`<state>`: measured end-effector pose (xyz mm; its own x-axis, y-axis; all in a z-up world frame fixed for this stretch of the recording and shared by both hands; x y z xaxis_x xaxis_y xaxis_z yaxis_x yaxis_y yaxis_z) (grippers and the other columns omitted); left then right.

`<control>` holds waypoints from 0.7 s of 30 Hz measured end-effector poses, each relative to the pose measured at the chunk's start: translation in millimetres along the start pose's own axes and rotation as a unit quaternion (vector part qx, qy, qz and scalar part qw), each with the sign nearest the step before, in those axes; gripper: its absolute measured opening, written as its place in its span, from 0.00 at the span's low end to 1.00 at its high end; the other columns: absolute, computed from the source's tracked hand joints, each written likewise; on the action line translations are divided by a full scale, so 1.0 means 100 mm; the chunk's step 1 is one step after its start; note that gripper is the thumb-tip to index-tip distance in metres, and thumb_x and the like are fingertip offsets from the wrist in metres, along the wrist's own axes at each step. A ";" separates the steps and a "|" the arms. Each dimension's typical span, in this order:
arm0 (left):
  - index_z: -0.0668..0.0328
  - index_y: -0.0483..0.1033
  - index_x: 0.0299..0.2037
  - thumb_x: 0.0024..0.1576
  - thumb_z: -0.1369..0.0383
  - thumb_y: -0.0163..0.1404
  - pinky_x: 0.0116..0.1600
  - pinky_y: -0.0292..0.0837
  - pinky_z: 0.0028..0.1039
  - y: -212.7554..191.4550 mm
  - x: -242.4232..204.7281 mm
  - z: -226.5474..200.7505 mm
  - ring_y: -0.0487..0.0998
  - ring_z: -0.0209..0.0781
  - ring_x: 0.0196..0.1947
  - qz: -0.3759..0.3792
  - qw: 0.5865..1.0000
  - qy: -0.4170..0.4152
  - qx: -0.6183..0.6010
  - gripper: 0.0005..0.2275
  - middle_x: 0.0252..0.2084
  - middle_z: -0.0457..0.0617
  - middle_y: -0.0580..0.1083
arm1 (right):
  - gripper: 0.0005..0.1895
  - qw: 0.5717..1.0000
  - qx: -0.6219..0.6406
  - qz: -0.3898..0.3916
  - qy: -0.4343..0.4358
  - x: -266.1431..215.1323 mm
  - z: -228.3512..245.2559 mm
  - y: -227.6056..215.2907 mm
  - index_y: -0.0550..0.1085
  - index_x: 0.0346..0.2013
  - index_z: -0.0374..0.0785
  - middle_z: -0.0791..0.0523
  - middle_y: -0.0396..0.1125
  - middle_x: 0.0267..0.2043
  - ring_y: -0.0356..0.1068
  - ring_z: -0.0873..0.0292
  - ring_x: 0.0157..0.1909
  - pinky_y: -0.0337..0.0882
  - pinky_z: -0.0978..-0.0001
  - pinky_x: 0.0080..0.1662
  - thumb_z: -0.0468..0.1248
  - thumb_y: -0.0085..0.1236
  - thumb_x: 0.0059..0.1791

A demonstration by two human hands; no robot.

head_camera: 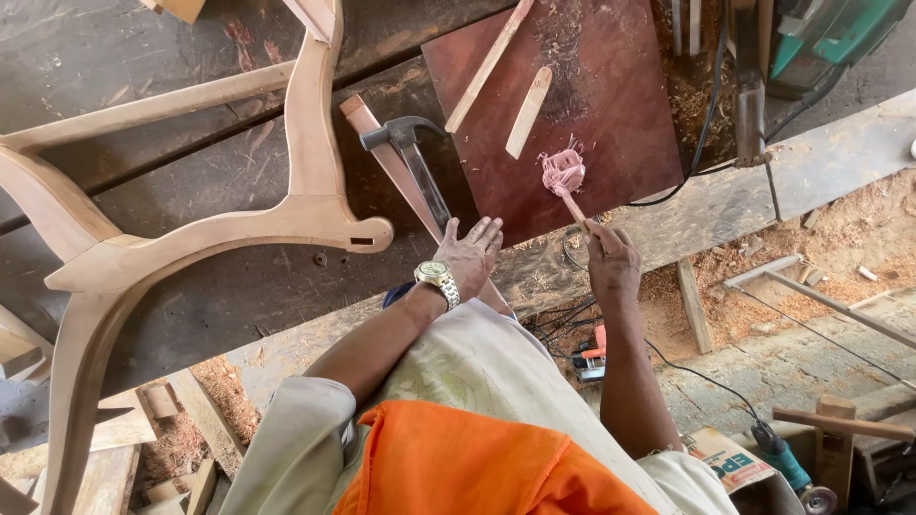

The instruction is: The person applies pink wood glue from a small stick onto the mortise joints of a curved wooden furniture frame, inserts thin wooden dowels into the glued slots, and uses a hammer to tap the joints together. They reposition the frame and work on several joints, then handle a wooden panel piece near the end.

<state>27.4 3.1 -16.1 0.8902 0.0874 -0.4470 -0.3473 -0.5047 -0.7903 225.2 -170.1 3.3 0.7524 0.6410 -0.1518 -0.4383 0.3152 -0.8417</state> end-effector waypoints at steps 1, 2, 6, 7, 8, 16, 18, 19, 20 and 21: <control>0.65 0.51 0.72 0.62 0.69 0.38 0.73 0.39 0.64 0.00 0.00 0.00 0.44 0.46 0.78 0.005 1.000 0.001 0.004 0.26 0.79 0.53 0.44 | 0.13 1.000 0.001 -0.007 0.001 -0.01 -0.04 0.04 0.79 0.54 0.46 0.56 0.71 0.44 0.71 0.58 0.42 0.73 0.61 0.44 0.37 0.57 0.55; 0.64 0.51 0.72 0.61 0.70 0.39 0.73 0.38 0.63 0.00 0.00 0.00 0.43 0.45 0.78 0.010 1.000 0.002 0.009 0.27 0.79 0.52 0.43 | 0.12 1.000 0.001 -0.015 0.002 -0.02 -0.09 0.08 0.79 0.54 0.47 0.57 0.72 0.45 0.71 0.59 0.43 0.73 0.63 0.44 0.37 0.57 0.55; 0.63 0.51 0.73 0.60 0.70 0.39 0.73 0.38 0.63 -0.08 -0.03 -0.02 0.43 0.44 0.78 0.027 0.999 -0.002 0.017 0.28 0.79 0.51 0.42 | 0.11 0.999 0.006 -0.034 -0.029 -0.01 -0.17 0.13 0.80 0.53 0.46 0.57 0.72 0.47 0.72 0.59 0.45 0.74 0.64 0.45 0.37 0.57 0.56; 0.63 0.50 0.72 0.61 0.68 0.39 0.73 0.37 0.63 -0.10 -0.03 -0.02 0.43 0.43 0.78 0.029 1.000 -0.006 0.006 0.27 0.79 0.50 0.43 | 0.11 0.999 -0.006 -0.021 -0.036 -0.01 -0.18 0.13 0.80 0.52 0.46 0.57 0.72 0.46 0.72 0.59 0.44 0.74 0.64 0.45 0.37 0.57 0.56; 0.62 0.50 0.72 0.62 0.66 0.38 0.74 0.36 0.63 -0.11 -0.03 -0.03 0.42 0.42 0.77 0.031 0.999 -0.010 -0.005 0.26 0.78 0.48 0.43 | 0.11 0.999 -0.019 -0.009 -0.043 -0.02 -0.18 0.13 0.80 0.52 0.45 0.57 0.73 0.46 0.71 0.59 0.44 0.74 0.63 0.46 0.37 0.57 0.56; 0.62 0.55 0.71 0.60 0.71 0.41 0.73 0.36 0.62 -0.05 0.01 0.00 0.44 0.44 0.78 0.016 1.000 0.003 0.013 0.27 0.79 0.51 0.45 | 0.13 0.961 0.187 0.172 0.109 0.08 -0.23 0.07 0.78 0.54 0.44 0.52 0.74 0.41 0.70 0.61 0.31 0.71 0.66 0.31 0.38 0.50 0.57; 0.61 0.57 0.70 0.59 0.71 0.42 0.73 0.37 0.61 0.04 -0.01 0.05 0.45 0.44 0.77 0.014 1.000 0.002 0.009 0.26 0.78 0.52 0.47 | 0.14 0.931 0.270 0.209 0.130 0.06 -0.29 0.10 0.76 0.56 0.42 0.51 0.74 0.40 0.70 0.61 0.29 0.70 0.65 0.28 0.38 0.48 0.58; 0.57 0.63 0.67 0.59 0.71 0.44 0.74 0.42 0.58 0.11 -0.03 0.08 0.50 0.45 0.76 -0.050 0.998 0.029 -0.017 0.23 0.76 0.52 0.54 | 0.14 0.893 0.381 0.194 0.139 0.04 -0.31 0.09 0.75 0.56 0.39 0.50 0.73 0.41 0.71 0.61 0.30 0.70 0.66 0.28 0.37 0.48 0.58; 0.53 0.69 0.63 0.58 0.71 0.46 0.74 0.48 0.54 0.18 -0.05 0.11 0.56 0.46 0.75 -0.115 0.991 0.055 -0.042 0.21 0.73 0.52 0.61 | 0.14 0.842 0.487 0.178 0.148 0.02 -0.32 0.08 0.74 0.56 0.36 0.50 0.73 0.42 0.71 0.61 0.31 0.70 0.68 0.28 0.36 0.48 0.58; 0.53 0.69 0.63 0.58 0.71 0.46 0.74 0.48 0.54 0.15 -0.14 0.13 0.56 0.46 0.75 -0.119 0.991 0.045 -0.040 0.21 0.73 0.52 0.61 | 0.14 0.841 0.488 0.186 0.141 0.05 -0.32 0.07 0.74 0.56 0.36 0.50 0.73 0.42 0.71 0.61 0.31 0.70 0.68 0.28 0.36 0.48 0.58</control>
<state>5.5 5.3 -27.0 0.9681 0.1372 -0.2095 -0.1024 -0.5465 -0.8312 241.2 -187.1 -20.1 0.4999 0.6740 -0.5438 -0.7609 0.6418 0.0960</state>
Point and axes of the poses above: each hand's wrist, its own x-axis towards the middle knuckle, its own y-axis out of the palm, z = x × y, the point moved 3 cm from there along x, towards the middle knuckle
